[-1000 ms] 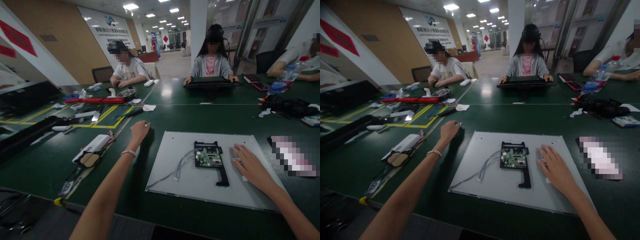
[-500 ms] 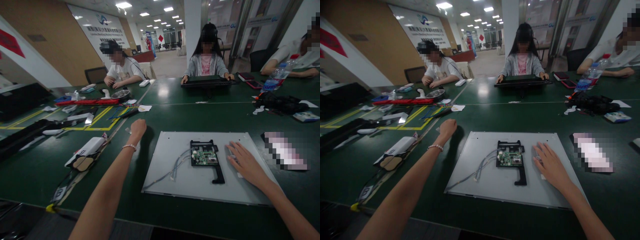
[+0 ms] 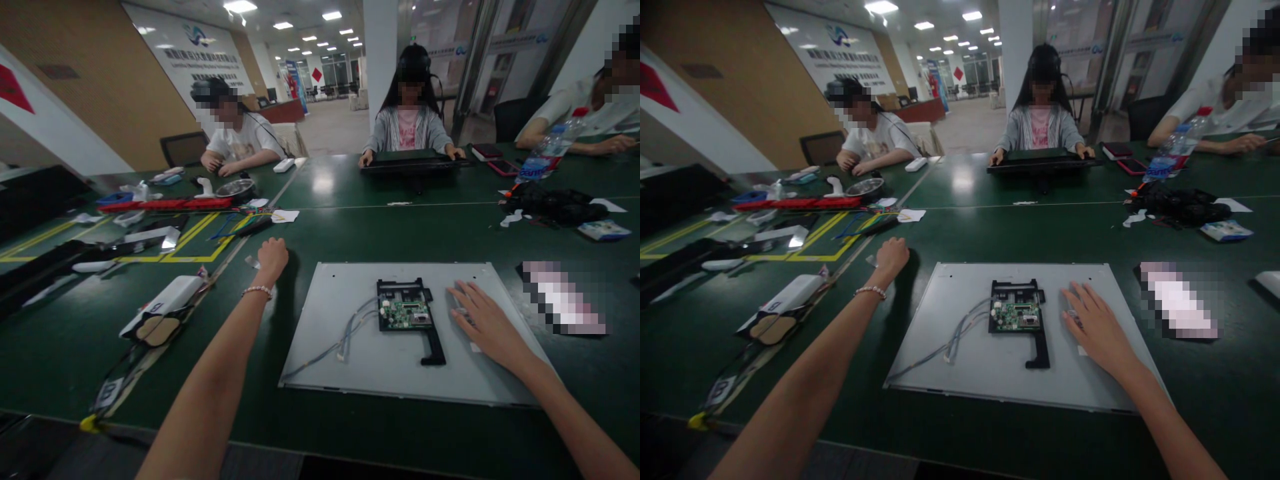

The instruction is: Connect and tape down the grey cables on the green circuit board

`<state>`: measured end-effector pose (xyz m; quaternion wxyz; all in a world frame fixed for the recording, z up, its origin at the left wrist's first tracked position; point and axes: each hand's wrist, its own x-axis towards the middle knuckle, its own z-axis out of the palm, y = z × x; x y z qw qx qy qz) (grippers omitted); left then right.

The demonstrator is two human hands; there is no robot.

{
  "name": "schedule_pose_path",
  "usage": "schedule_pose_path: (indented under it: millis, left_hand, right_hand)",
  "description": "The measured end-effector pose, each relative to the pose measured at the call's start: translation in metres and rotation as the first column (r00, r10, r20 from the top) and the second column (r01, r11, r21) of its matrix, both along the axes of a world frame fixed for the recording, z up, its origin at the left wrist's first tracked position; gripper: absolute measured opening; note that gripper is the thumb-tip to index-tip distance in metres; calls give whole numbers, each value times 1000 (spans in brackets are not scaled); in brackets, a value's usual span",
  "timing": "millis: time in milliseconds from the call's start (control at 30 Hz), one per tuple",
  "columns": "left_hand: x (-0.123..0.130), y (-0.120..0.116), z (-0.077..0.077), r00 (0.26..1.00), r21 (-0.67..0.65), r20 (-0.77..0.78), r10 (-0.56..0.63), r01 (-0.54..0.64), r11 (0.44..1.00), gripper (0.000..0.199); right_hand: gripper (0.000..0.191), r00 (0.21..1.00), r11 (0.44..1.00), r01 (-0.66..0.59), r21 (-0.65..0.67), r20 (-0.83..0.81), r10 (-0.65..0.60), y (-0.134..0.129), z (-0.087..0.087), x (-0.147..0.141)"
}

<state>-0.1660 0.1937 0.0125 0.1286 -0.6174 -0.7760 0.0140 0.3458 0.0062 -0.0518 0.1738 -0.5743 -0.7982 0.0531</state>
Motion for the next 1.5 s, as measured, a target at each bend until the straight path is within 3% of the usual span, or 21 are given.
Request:
schedule_pose_path:
  millis: [200, 367, 467, 533, 600, 667, 733, 833, 933, 1000, 1100, 1167, 1300, 1500]
  left_hand:
    - [14, -6, 8, 984, -9, -1, -180, 180, 984, 30]
    - [72, -16, 12, 890, -20, -10, -455, 455, 890, 25]
    - [124, -24, 9, 787, -44, -15, -617, 616, 786, 20]
    - [158, -30, 6, 581, -81, -67, -811, 807, 585, 18]
    - [185, -34, 2, 432, -110, -69, -899, 893, 437, 17]
    - [204, -36, -3, 400, -96, -39, -916, 911, 402, 16]
    - [212, -37, -6, 453, -46, 4, -891, 890, 453, 16]
    - [204, -39, -3, 530, 13, 43, -847, 847, 531, 19]
    - [173, -43, 6, 574, 38, 42, -818, 817, 575, 24]
    - [143, -47, 12, 642, 66, 41, -765, 763, 643, 30]
    - [87, -55, 14, 886, 137, 67, -460, 448, 883, 38]
    - [52, -61, 8, 969, 133, 65, -238, 228, 965, 45]
    - [-1, -69, -6, 998, 73, 70, 2, -7, 997, 57]
    - [-22, -70, -8, 987, -82, 159, 18, -5, 997, 38]
  right_hand:
    - [53, 1000, 1000, 8, -1, 10, -8, 1, 0, 1]
    - [54, 1000, 1000, 0, -14, 21, 0, 2, -2, 2]
    - [54, 1000, 1000, -3, -18, 27, 3, 2, -2, 3]
    - [54, 1000, 1000, -8, -14, 23, 9, 2, -3, 4]
    - [54, 1000, 1000, -14, -4, 15, 14, 3, -3, 4]
    - [54, 1000, 1000, -18, 5, 7, 18, 3, -3, 5]
    - [54, 1000, 1000, -18, 7, 3, 18, 3, -3, 5]
    - [54, 1000, 1000, -20, 10, 0, 20, 3, -3, 5]
    - [54, 1000, 1000, -20, 12, 5, 20, 4, -3, 6]
    - [54, 1000, 1000, -22, 4, 16, 22, 4, -5, 7]
    - [54, 999, 1000, -28, -9, 31, 28, 5, -7, 8]
    - [53, 999, 1000, -24, -16, 33, 25, 4, -7, 8]
    - [54, 1000, 999, -16, -30, 25, 16, 2, -4, 7]
    - [54, 1000, 1000, -23, -2, 4, 23, 1, -3, 5]
